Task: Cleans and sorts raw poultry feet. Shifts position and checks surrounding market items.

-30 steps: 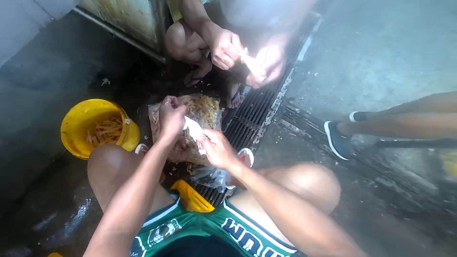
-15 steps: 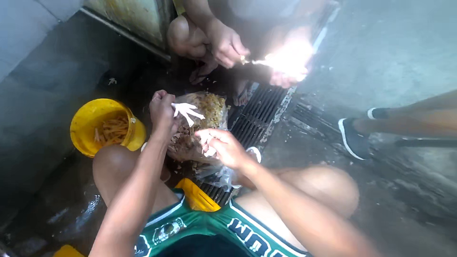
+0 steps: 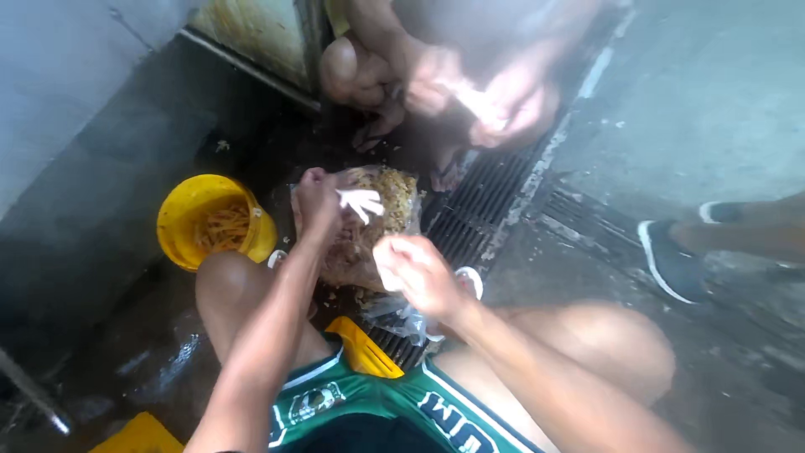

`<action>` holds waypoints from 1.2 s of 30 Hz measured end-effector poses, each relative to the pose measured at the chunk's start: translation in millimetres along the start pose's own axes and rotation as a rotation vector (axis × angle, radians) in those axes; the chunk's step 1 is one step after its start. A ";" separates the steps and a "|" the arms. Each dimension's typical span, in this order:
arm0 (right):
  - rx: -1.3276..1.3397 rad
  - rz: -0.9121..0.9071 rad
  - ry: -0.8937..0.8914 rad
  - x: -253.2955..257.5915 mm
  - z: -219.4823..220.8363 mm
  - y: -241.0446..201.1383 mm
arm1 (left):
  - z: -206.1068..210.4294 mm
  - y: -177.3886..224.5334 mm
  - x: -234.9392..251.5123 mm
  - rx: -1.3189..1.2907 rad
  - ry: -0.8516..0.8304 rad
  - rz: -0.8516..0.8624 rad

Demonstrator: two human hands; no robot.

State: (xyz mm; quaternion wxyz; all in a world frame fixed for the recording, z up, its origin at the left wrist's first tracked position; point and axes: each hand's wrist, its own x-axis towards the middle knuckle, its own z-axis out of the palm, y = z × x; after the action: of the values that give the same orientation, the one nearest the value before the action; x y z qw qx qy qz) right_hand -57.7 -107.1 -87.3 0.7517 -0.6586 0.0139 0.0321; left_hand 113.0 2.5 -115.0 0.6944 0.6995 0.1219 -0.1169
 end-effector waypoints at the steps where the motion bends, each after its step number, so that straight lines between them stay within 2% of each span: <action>1: -0.056 -0.051 -0.066 -11.5 4.5 -7.7 | -12.3 -0.9 21.8 -0.132 0.067 -0.050; 3: -0.140 -0.112 -0.130 -24.1 6.5 -10.6 | -35.0 11.5 49.8 -0.409 0.143 -0.052; 4: -0.179 -0.100 -0.122 -23.4 3.3 -7.4 | -43.8 20.5 49.5 -0.538 0.098 -0.027; 7: -0.234 -0.012 -0.042 -12.5 -15.1 -4.6 | -50.6 34.3 30.2 -0.861 -0.228 -0.025; 9: -0.230 0.019 0.007 -10.2 -24.3 -8.0 | -51.2 31.9 18.4 -0.928 -0.332 -0.019; 11: -0.259 0.038 0.036 -10.0 -28.0 -13.5 | -61.1 33.0 16.4 -0.950 -0.358 -0.048; 15: -0.335 0.065 0.027 -14.5 -30.3 -25.8 | -112.6 47.2 30.0 -0.818 -0.348 -0.043; 17: -0.346 0.068 0.025 -17.1 -34.4 -30.8 | -156.4 51.5 41.5 -0.607 -0.289 0.049; 18: -0.353 0.072 0.037 -18.8 -37.1 -32.9 | -180.1 54.6 47.5 -0.403 -0.176 0.098; 20: -0.343 0.072 0.065 -22.8 -44.2 -36.9 | -226.4 57.2 60.2 0.211 0.175 0.153; 21: -0.342 0.069 0.081 -25.0 -48.3 -40.0 | -247.7 57.0 62.6 0.645 0.314 0.138; 22: -0.352 0.067 0.097 -26.6 -52.6 -43.9 | -266.4 57.2 64.8 0.994 0.369 0.069; 23: -0.371 0.061 0.115 -27.0 -57.1 -48.4 | -277.4 56.8 67.3 1.228 0.364 0.015; 24: -0.384 0.056 0.134 -27.0 -61.6 -53.4 | -276.5 58.3 68.5 1.372 0.334 -0.030; 26: -0.391 0.024 0.168 -26.2 -69.1 -60.6 | -241.2 63.6 63.1 1.407 0.233 -0.024; 28: -0.388 -0.004 0.197 -23.1 -71.0 -64.5 | -185.8 63.3 59.3 1.393 0.019 0.002; 30: -0.377 -0.017 0.215 -18.2 -71.0 -64.7 | -125.9 45.8 63.5 1.430 -0.266 -0.006; 33: -0.369 -0.029 0.219 -6.4 -74.6 -59.2 | -49.9 -12.0 75.3 1.466 -0.686 -0.051; 36: -0.402 0.015 0.229 2.6 -82.4 -53.9 | -8.8 -88.5 91.2 1.504 -0.904 0.015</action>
State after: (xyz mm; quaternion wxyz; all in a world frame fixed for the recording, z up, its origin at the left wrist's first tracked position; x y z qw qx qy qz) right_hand -49.7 -195.7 -45.1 0.5985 -0.7944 0.0974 -0.0354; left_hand 169.4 12.6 -228.8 0.0318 0.8593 -0.2788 -0.4275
